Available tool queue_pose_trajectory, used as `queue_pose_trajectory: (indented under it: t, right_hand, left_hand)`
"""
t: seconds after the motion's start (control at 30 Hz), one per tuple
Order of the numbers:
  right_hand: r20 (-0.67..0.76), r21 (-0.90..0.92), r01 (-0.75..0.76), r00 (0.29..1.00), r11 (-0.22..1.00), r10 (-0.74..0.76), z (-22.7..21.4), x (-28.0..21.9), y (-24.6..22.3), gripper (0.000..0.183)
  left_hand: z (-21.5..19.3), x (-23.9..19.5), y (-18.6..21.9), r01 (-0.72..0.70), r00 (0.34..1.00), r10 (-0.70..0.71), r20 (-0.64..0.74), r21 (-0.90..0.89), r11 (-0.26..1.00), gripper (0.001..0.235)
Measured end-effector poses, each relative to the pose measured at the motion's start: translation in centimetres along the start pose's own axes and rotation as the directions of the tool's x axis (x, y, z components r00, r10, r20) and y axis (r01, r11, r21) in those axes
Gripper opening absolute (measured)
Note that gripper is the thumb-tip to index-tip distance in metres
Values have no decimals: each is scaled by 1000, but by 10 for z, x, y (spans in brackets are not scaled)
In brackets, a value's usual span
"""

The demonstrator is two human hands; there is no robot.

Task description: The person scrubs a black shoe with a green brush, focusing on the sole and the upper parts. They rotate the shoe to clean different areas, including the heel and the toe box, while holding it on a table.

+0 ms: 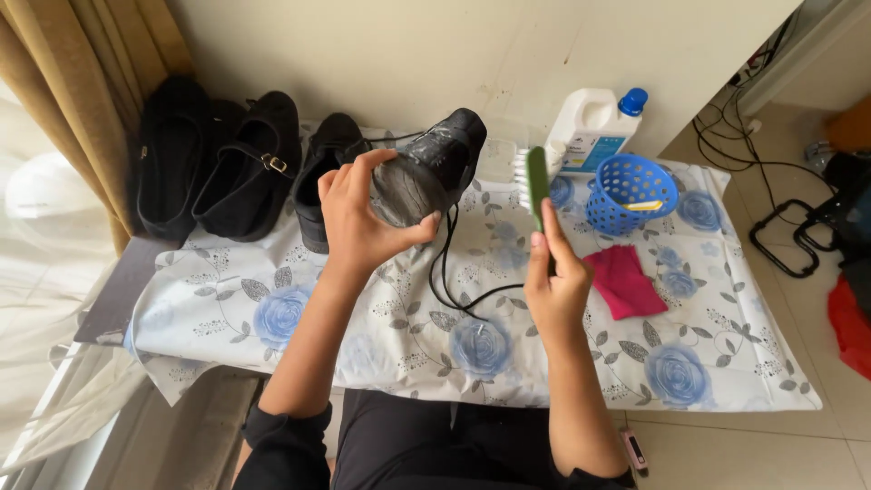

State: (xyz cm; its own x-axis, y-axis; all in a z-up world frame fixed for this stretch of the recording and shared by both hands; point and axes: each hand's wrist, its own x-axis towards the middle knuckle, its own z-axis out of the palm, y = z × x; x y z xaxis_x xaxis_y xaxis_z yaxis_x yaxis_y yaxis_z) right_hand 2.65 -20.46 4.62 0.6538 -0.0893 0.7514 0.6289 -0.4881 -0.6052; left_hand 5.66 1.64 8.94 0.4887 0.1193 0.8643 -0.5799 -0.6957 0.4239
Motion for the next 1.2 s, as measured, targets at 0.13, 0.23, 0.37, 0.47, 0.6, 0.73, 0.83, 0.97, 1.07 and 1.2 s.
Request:
queue_pose_trajectory:
  t: [0.13, 0.23, 0.37, 0.47, 0.6, 0.73, 0.83, 0.97, 1.07, 1.2]
  right_hand:
    - [68, 2, 141, 988, 990, -141, 17, 31, -17, 35]
    - [132, -8, 187, 974, 982, -184, 32, 47, -16, 34]
    - [189, 26, 59, 980, 998, -63, 46, 53, 10, 38]
    - [229, 170, -43, 974, 984, 3, 51, 59, 24, 35]
    - [316, 403, -217, 945, 889, 87, 54, 68, 48, 31]
    - [183, 184, -352, 930, 918, 320, 49, 74, 115, 28]
    - [198, -288, -499, 804, 817, 561, 55, 86, 141, 28]
    - [328, -614, -310, 736, 726, 592, 82, 107, 192, 32]
    - [442, -653, -168, 707, 739, 552, 101, 127, 188, 33]
    - [538, -704, -42, 621, 709, 571, 130, 135, 209, 35]
  left_hand:
    - [0, 8, 2, -35, 999, 32, 40, 56, 998, 63]
    - [-2, 4, 8, -3, 997, -1, 78, 56, 998, 66]
    - [3, -2, 14, 57, 994, -68, 80, 142, 988, 72]
    - [9, 2, 22, 92, 991, -109, 73, 211, 973, 79]
    - [24, 4, 18, 126, 988, -145, 45, 281, 951, 84]
    - [19, 14, 0, 89, 993, -104, 63, 211, 973, 87]
    - [3, 29, -2, 68, 991, -79, 105, 106, 992, 81]
    - [-14, 40, -9, 63, 958, -61, 279, 3, 998, 82]
    - [-21, 52, -6, 4, 892, 33, 450, -81, 997, 82]
    - [-29, 60, 13, 47, 772, 84, 630, -189, 981, 81]
